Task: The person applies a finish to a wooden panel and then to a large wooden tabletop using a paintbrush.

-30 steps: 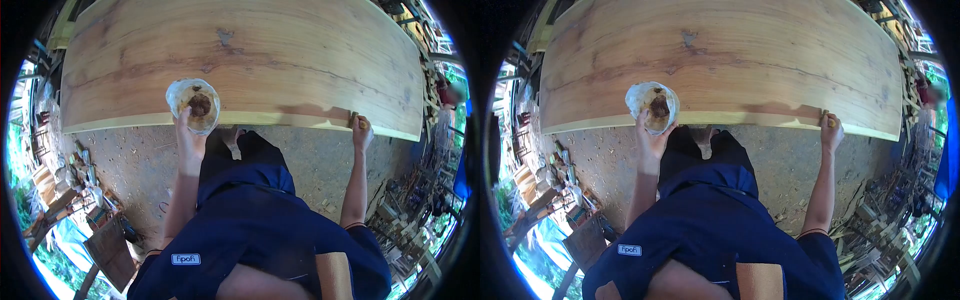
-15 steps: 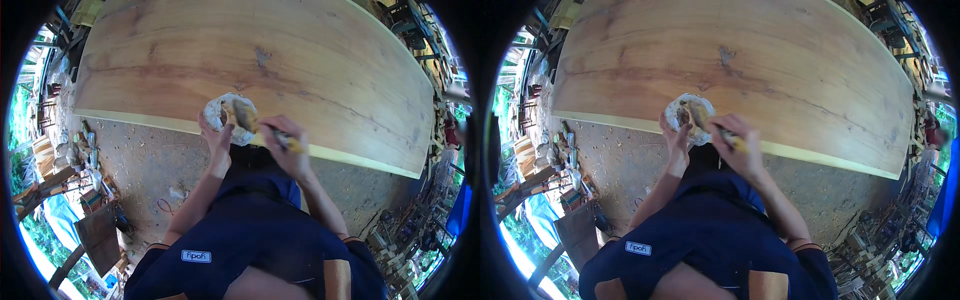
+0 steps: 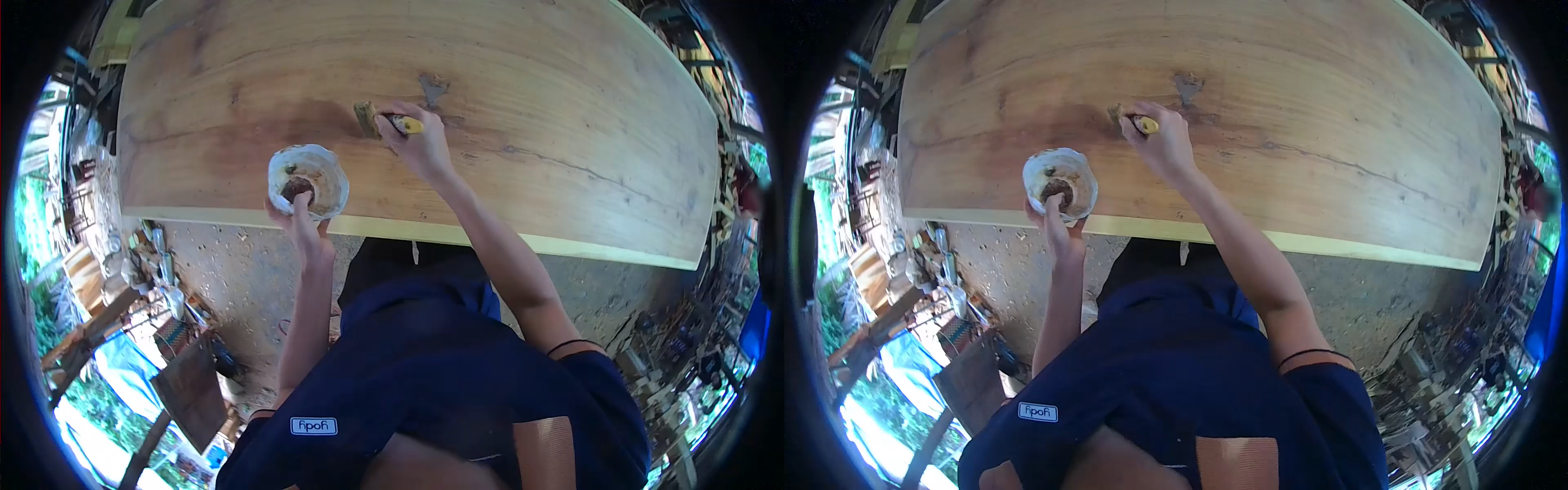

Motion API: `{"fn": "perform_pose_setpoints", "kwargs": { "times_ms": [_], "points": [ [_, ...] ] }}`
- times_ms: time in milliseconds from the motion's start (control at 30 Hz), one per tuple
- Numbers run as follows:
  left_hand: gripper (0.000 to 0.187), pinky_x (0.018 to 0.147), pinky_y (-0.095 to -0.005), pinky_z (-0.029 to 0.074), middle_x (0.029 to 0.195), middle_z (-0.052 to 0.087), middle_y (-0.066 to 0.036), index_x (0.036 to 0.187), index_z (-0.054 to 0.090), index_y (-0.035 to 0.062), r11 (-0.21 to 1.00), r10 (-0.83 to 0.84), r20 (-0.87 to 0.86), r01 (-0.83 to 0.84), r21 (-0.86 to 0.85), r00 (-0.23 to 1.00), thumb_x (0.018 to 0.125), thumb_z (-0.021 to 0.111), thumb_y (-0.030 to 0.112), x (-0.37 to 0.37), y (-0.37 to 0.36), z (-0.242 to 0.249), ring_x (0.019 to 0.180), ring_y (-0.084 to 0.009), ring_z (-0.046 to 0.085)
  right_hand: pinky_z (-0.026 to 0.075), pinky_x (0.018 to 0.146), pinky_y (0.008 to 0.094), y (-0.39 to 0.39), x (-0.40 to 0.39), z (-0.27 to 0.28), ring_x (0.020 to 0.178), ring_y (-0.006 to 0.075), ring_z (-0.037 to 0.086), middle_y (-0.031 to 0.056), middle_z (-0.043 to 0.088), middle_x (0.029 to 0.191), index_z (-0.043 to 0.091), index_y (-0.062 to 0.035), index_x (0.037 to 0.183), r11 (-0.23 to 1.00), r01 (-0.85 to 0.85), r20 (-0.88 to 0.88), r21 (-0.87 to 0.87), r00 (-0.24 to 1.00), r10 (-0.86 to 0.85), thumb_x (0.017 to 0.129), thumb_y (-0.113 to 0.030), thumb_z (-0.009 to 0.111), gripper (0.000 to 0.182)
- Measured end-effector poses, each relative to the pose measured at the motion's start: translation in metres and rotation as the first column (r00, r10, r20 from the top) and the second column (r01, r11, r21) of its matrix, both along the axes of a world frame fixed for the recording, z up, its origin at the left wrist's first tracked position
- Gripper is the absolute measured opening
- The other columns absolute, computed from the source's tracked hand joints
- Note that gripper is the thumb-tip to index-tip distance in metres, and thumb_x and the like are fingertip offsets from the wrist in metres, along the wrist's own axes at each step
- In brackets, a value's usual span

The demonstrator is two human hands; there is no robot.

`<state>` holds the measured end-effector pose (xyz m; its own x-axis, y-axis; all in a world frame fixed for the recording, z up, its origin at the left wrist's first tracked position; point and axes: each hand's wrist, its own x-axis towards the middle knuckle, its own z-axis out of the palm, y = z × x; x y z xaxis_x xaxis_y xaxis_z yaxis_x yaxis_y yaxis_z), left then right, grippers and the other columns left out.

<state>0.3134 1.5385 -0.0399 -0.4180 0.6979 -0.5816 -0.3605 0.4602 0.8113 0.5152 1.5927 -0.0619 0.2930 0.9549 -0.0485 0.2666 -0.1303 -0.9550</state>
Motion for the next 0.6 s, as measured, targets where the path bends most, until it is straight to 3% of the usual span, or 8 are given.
{"fn": "perform_pose_setpoints", "kwargs": {
  "times_ms": [167,200,267,367,433,500,567,600],
  "points": [
    [0.082,0.092,-0.0510,0.044,0.139,0.029,-0.008,0.143,0.012,0.0277,0.995,-0.058,0.057,0.053,0.082,0.997,0.080,0.061,0.010,0.008,0.023,0.012,0.125,-0.0262,0.036,0.050,0.066,0.0267,-0.048,0.111,-0.043,0.073,0.0117,0.062,0.0060,0.069,0.082,0.068,-0.0025,0.098,0.981,0.128,-0.016,-0.145,0.991,-0.132,0.085,-0.019,0.067,0.021],
    [0.082,0.092,-0.0510,0.044,0.139,0.029,-0.008,0.143,0.012,0.0277,0.995,-0.067,0.070,0.062,0.076,0.995,0.080,0.061,0.010,0.011,0.026,0.010,0.125,-0.0262,0.036,0.050,0.065,0.0259,-0.074,0.152,-0.042,0.074,0.0121,0.062,0.0036,0.066,0.082,0.067,-0.0013,0.100,0.953,0.186,-0.142,-0.241,0.964,-0.224,0.087,-0.019,0.066,0.022],
    [0.082,0.092,-0.0531,0.043,0.139,0.030,-0.007,0.143,0.012,0.0278,0.996,-0.079,0.144,0.073,0.048,0.986,0.080,0.062,0.011,0.015,0.033,0.006,0.126,-0.0269,0.036,0.053,0.066,0.0242,-0.132,0.224,-0.033,0.075,0.0115,0.061,0.0032,0.064,0.086,0.065,-0.0025,0.103,0.879,0.391,-0.148,-0.274,0.885,-0.441,0.088,-0.019,0.064,0.022],
    [0.081,0.092,-0.0553,0.042,0.139,0.029,-0.007,0.143,0.013,0.0286,0.995,-0.101,0.168,0.099,0.018,0.981,0.080,0.062,0.011,0.024,0.038,0.008,0.127,-0.0267,0.035,0.049,0.060,0.0231,-0.210,0.323,-0.030,0.069,0.0089,0.060,0.0015,0.065,0.080,0.067,-0.0030,0.097,0.813,0.528,0.249,-0.247,0.845,-0.473,0.088,-0.022,0.063,0.022],
    [0.081,0.092,-0.0558,0.042,0.139,0.029,-0.006,0.142,0.014,0.0289,0.993,-0.121,0.171,0.117,0.030,0.978,0.080,0.062,0.011,0.023,0.041,0.007,0.126,-0.0267,0.035,0.048,0.061,0.0272,-0.217,0.335,-0.001,0.063,0.0111,0.060,0.0043,0.066,0.070,0.070,-0.0064,0.092,0.713,0.656,0.630,-0.248,0.668,-0.396,0.085,-0.026,0.065,0.021],
    [0.080,0.092,-0.0562,0.042,0.139,0.029,-0.006,0.142,0.014,0.0293,0.991,-0.129,0.175,0.123,0.041,0.976,0.080,0.062,0.012,0.023,0.042,0.005,0.126,-0.0267,0.035,0.049,0.063,0.0294,-0.202,0.330,0.003,0.065,0.0174,0.063,0.0079,0.067,0.072,0.070,-0.0081,0.093,0.720,0.654,0.739,-0.231,0.599,-0.307,0.084,-0.027,0.065,0.022],
    [0.079,0.092,-0.0558,0.042,0.138,0.030,-0.006,0.141,0.016,0.0299,0.995,-0.103,0.169,0.101,0.018,0.980,0.080,0.062,0.012,0.021,0.047,0.006,0.126,-0.0269,0.035,0.050,0.066,0.0307,-0.152,0.279,0.011,0.071,0.0232,0.066,0.0092,0.069,0.079,0.070,-0.0082,0.092,0.837,0.523,0.747,-0.162,0.619,-0.242,0.083,-0.024,0.067,0.019],
    [0.079,0.092,-0.0558,0.042,0.138,0.030,-0.006,0.141,0.016,0.0299,0.994,-0.106,0.164,0.103,0.023,0.981,0.080,0.062,0.012,0.022,0.049,0.009,0.126,-0.0269,0.035,0.051,0.067,0.0316,-0.129,0.253,0.000,0.073,0.0251,0.066,0.0099,0.069,0.083,0.070,-0.0085,0.091,0.900,0.436,0.745,-0.011,0.604,-0.283,0.082,-0.023,0.068,0.018]
  ]
}}
